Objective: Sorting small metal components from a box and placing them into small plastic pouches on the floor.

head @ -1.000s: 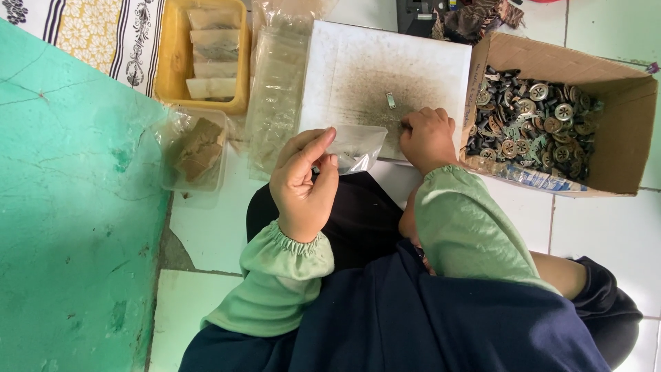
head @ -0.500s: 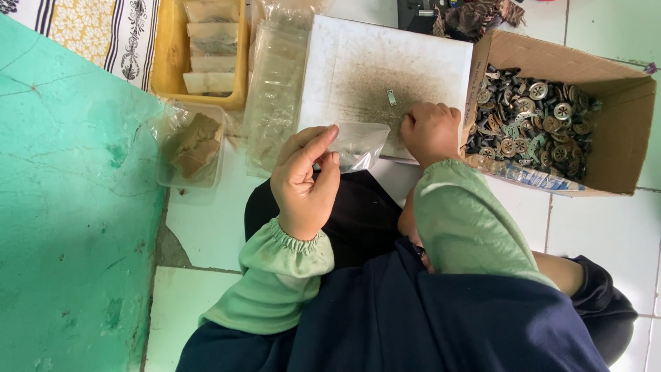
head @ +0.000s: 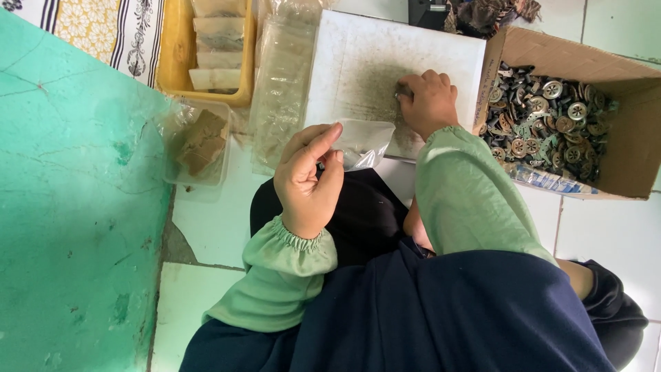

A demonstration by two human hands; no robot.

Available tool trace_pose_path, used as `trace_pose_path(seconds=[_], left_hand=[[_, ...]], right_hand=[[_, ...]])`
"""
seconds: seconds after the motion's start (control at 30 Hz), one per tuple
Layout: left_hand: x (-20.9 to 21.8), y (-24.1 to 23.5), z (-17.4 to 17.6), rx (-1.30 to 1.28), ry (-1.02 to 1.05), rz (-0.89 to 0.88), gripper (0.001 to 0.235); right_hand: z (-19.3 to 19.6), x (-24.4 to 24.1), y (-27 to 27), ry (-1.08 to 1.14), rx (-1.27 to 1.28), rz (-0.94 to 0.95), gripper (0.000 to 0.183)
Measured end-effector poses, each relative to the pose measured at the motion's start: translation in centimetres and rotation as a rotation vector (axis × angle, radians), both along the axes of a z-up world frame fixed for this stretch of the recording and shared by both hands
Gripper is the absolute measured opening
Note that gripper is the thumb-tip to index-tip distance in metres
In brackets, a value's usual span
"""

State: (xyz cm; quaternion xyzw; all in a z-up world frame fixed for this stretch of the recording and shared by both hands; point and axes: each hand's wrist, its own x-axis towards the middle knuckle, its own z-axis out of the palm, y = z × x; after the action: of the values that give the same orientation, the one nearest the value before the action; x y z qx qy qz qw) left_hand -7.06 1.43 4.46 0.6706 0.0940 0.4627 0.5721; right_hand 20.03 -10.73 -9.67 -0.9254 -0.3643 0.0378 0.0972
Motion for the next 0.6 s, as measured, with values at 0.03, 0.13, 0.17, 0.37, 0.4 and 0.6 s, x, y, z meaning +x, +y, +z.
trace_pose_path(seconds=[0.03,0.13,0.17,0.37,0.4,0.6], left_hand=[[0.0,0.0,0.0,0.006,-0.002,-0.007,0.037],[0.0,-0.2,0.2,0.017,0.006,-0.002,0.038],[-0.1,-0.1,0.2,0.030,0.009,0.004,0.039],[0.1,-0.2,0.2,0.105,0.009,0.024,0.040],[0.2,-0.5,0.2,0.117,0.015,0.023,0.040],[0.6,-2.3,1.3,0.222,0.047,0.024,0.042]], right_hand=[[-0.5,0.0,-0.1,-0.002,0.006,-0.007,0.029],[-1.0,0.0,-0.3,0.011,0.022,-0.027,0.025],[-0.9,-0.3,-0.4,0.041,0.026,-0.040,0.022],[3.8,-4.1,-3.0,0.278,0.542,-0.088,0.012],[5.4,-5.2,-3.7,0.282,0.738,-0.098,0.016],[21.7,-12.7,-6.1,0.056,1.113,0.438,0.020]])
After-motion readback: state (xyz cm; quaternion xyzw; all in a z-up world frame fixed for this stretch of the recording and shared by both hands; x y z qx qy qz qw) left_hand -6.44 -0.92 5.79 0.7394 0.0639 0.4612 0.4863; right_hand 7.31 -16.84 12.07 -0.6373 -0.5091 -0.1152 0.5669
